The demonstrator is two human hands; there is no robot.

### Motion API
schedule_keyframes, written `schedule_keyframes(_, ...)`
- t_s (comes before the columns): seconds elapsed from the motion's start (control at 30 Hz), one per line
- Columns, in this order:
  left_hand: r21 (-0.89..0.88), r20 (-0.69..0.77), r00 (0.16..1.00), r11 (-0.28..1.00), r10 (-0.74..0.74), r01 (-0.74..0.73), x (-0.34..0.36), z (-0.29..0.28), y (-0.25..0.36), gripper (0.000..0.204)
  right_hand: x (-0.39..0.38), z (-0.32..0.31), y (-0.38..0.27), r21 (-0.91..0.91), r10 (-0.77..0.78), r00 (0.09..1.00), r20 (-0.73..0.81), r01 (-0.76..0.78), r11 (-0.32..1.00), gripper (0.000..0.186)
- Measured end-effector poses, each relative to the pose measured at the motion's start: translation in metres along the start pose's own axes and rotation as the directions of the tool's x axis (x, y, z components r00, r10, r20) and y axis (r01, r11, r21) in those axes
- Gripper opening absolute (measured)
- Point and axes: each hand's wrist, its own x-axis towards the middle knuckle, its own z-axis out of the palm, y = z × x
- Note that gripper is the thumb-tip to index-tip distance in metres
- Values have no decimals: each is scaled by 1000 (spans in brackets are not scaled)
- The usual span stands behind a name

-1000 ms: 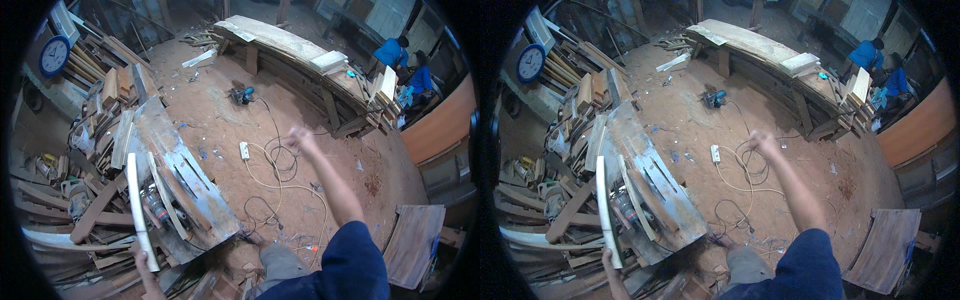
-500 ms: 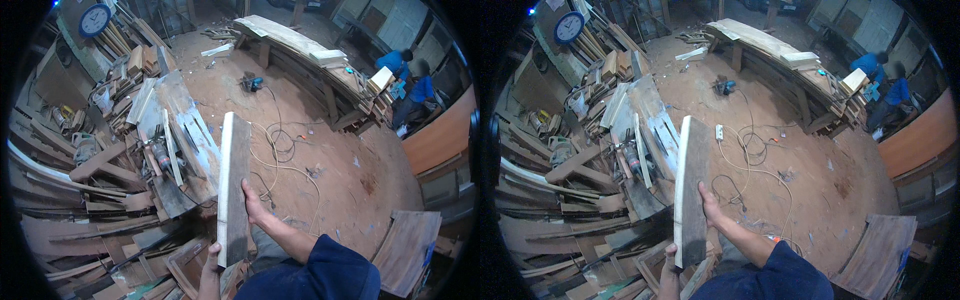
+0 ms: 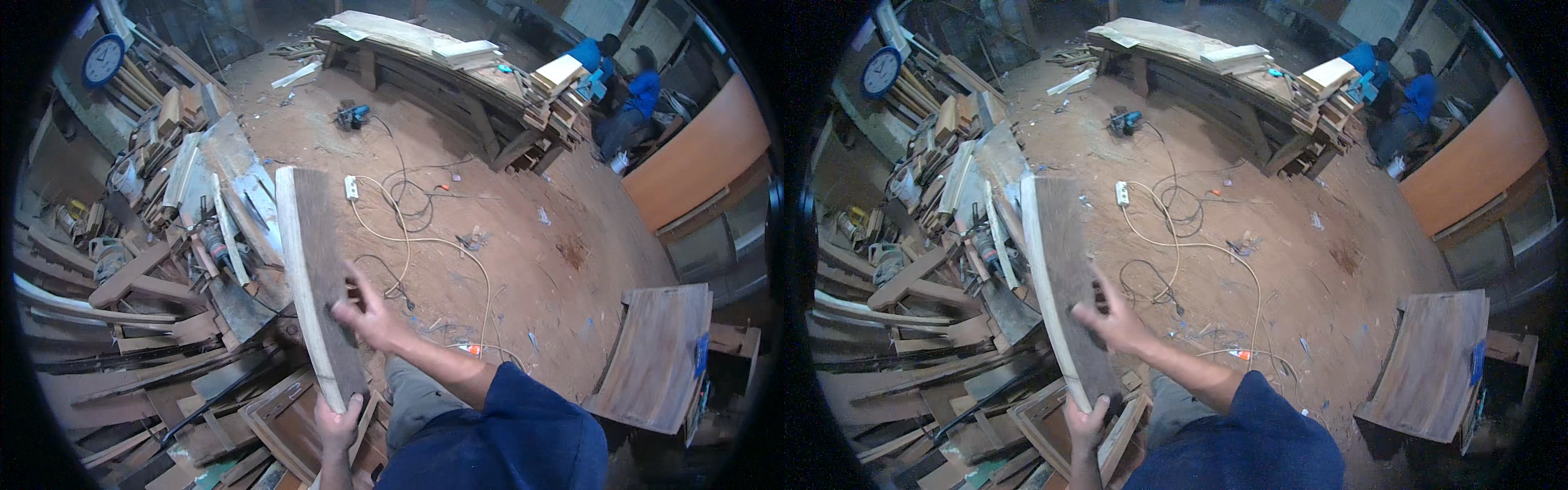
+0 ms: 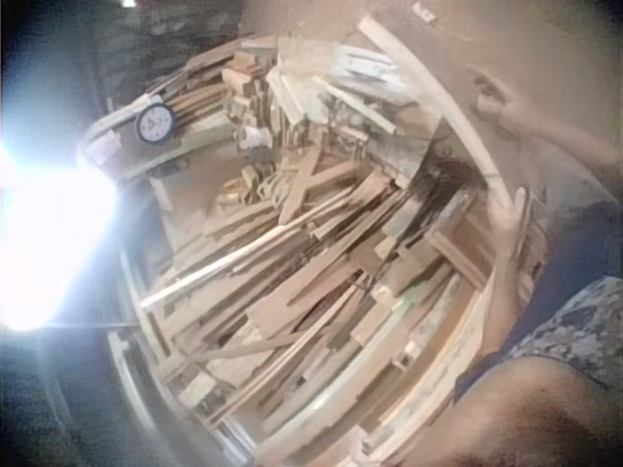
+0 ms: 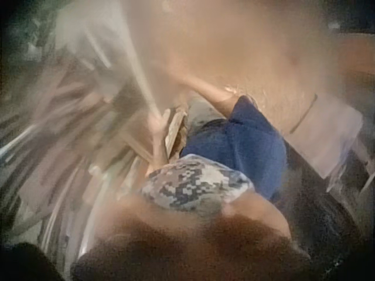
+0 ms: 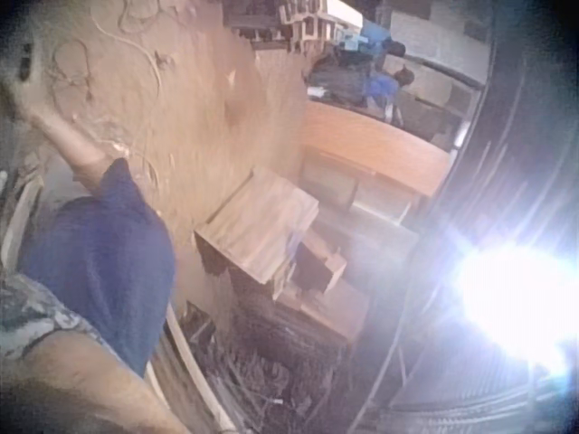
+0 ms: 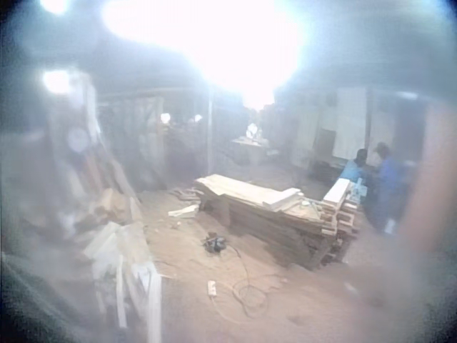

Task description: The person repeatedly feeds long wooden planks through a table saw to trim their edges. They handle each plank individually, guiding it through the blade and then setting the cut pieces aside on the floor or a nearby pile.

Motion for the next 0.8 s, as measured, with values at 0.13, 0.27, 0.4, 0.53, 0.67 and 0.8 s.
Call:
schedule_keyframes(0.13, 172, -51, 994, 981, 101, -91, -15, 51, -28, 61, -8, 1, 15, -45, 60, 998, -22, -61, 997, 105)
schedule_keyframes(0.27, -49, 154, 985, 996, 77, -70, -14, 68, -34, 108, -7, -14, 40, 203, 111, 987, 120, -134, 970, 94)
schedule_keyframes(0.4, -59, 71, 991, 992, 112, -108, 1, 65, -43, 114, 1, -9, 49, 239, 82, 984, 158, -119, 964, 88)
schedule_keyframes(0.53, 307, -75, 990, 947, 120, -91, 19, 67, -77, 115, 28, -14, 62, 207, 212, 972, 106, -230, 951, 62)
schedule_keyframes(0.67, 497, -182, 980, 868, 85, 16, 43, 80, -95, 109, 50, -10, 119, 273, 332, 943, -32, -312, 910, 50)
schedule_keyframes(0.8, 443, -154, 987, 896, 53, 21, 77, 79, -128, 108, 72, -9, 178, 206, 339, 937, -88, -316, 926, 45)
